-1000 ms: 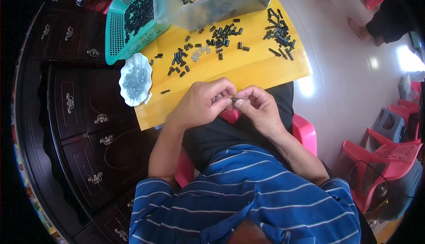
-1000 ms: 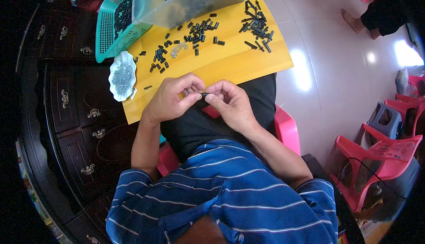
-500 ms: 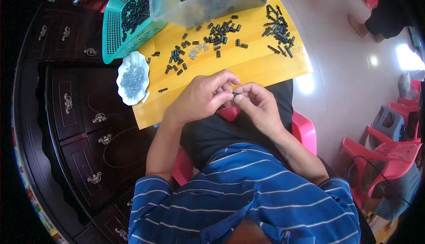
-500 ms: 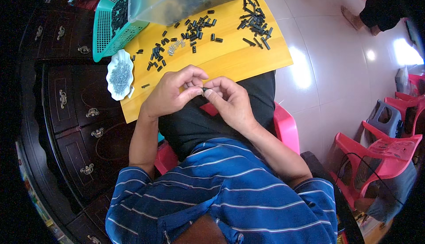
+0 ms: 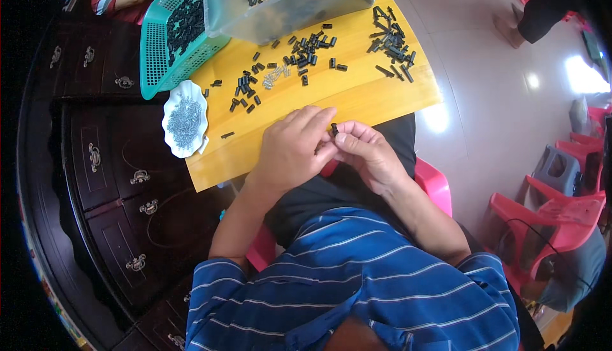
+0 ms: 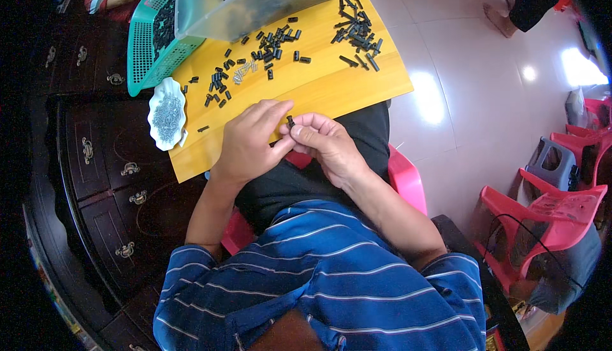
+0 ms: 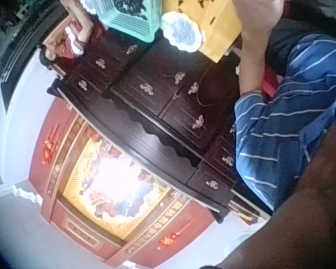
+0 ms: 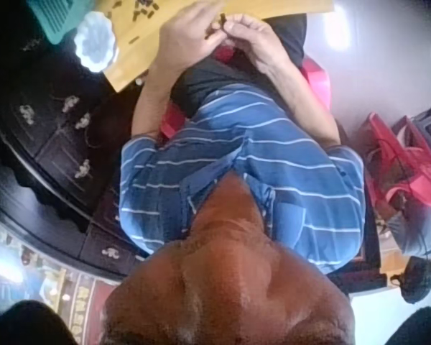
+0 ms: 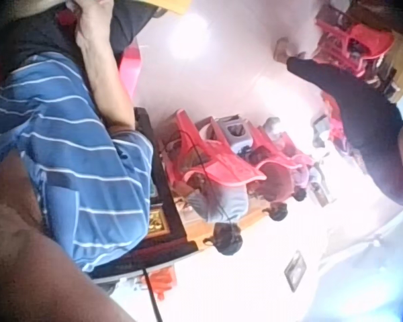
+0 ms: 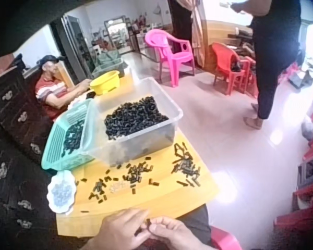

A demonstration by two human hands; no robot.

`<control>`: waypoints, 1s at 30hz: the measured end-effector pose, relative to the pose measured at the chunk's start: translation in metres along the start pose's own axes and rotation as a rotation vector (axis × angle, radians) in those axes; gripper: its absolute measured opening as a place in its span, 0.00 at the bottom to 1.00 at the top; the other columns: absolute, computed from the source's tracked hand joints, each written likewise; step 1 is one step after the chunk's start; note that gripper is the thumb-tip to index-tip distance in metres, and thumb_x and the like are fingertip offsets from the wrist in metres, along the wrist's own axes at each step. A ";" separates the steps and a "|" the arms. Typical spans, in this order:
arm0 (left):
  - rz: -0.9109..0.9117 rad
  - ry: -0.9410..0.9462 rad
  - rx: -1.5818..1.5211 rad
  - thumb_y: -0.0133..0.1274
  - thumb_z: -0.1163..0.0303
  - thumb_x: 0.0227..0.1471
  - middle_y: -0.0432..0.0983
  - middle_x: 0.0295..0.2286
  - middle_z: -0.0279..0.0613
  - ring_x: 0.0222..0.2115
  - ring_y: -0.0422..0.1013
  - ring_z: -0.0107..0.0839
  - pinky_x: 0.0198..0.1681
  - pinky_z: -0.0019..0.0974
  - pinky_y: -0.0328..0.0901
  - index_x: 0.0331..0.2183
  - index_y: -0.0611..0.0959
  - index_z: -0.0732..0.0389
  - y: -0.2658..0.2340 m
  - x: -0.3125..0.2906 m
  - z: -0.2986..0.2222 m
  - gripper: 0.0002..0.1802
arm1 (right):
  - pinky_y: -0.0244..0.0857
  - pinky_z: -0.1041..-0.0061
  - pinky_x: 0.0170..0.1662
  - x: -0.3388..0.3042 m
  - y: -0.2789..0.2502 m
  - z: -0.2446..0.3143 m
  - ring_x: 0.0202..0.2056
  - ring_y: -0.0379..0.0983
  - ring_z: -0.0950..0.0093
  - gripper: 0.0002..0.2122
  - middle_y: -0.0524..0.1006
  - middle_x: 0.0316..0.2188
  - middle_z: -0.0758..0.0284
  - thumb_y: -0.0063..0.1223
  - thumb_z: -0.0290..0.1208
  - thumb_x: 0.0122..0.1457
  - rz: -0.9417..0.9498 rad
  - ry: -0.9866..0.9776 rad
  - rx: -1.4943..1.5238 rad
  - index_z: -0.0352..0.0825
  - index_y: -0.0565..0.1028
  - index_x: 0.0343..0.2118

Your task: The person assembles small plastic components by inserting metal pins into them by hand.

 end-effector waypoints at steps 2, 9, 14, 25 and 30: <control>-0.009 0.041 0.045 0.63 0.70 0.38 0.77 0.31 0.43 0.32 0.76 0.41 0.34 0.39 0.71 0.39 0.80 0.63 0.005 -0.001 0.000 0.21 | 0.69 0.81 0.45 0.001 -0.001 0.000 0.38 0.76 0.81 0.08 0.80 0.36 0.70 0.56 0.29 0.62 0.002 -0.011 -0.017 0.35 0.76 0.42; -0.038 0.100 0.044 0.61 0.71 0.36 0.74 0.27 0.40 0.27 0.74 0.38 0.29 0.37 0.69 0.32 0.80 0.61 0.007 0.003 -0.002 0.15 | 0.68 0.80 0.45 -0.001 -0.001 0.003 0.37 0.74 0.82 0.08 0.79 0.35 0.71 0.53 0.34 0.63 -0.001 -0.014 -0.023 0.35 0.77 0.39; -0.019 0.139 -0.007 0.64 0.74 0.34 0.76 0.25 0.40 0.24 0.74 0.39 0.27 0.36 0.68 0.31 0.81 0.62 0.007 0.004 -0.001 0.16 | 0.68 0.80 0.44 -0.003 -0.004 0.003 0.37 0.74 0.82 0.10 0.79 0.35 0.71 0.50 0.37 0.65 -0.004 -0.044 -0.043 0.35 0.78 0.38; -0.043 0.115 -0.063 0.62 0.71 0.36 0.72 0.23 0.37 0.23 0.73 0.36 0.27 0.37 0.67 0.28 0.79 0.59 0.004 0.005 0.004 0.12 | 0.67 0.81 0.42 0.000 0.006 0.005 0.37 0.73 0.82 0.10 0.79 0.35 0.71 0.49 0.36 0.65 0.025 -0.019 -0.052 0.35 0.78 0.39; -0.032 0.040 -0.210 0.65 0.75 0.36 0.77 0.28 0.43 0.26 0.75 0.39 0.30 0.37 0.70 0.38 0.82 0.63 -0.004 0.007 0.000 0.20 | 0.66 0.82 0.42 -0.004 0.004 0.005 0.37 0.73 0.82 0.09 0.78 0.36 0.72 0.52 0.36 0.63 -0.020 -0.028 -0.105 0.37 0.76 0.39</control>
Point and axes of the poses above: each hand's wrist, its own x-axis towards the middle knuckle, its own y-axis out of the palm, z = x × y, the point moved 6 cm from there along x, towards the middle knuckle
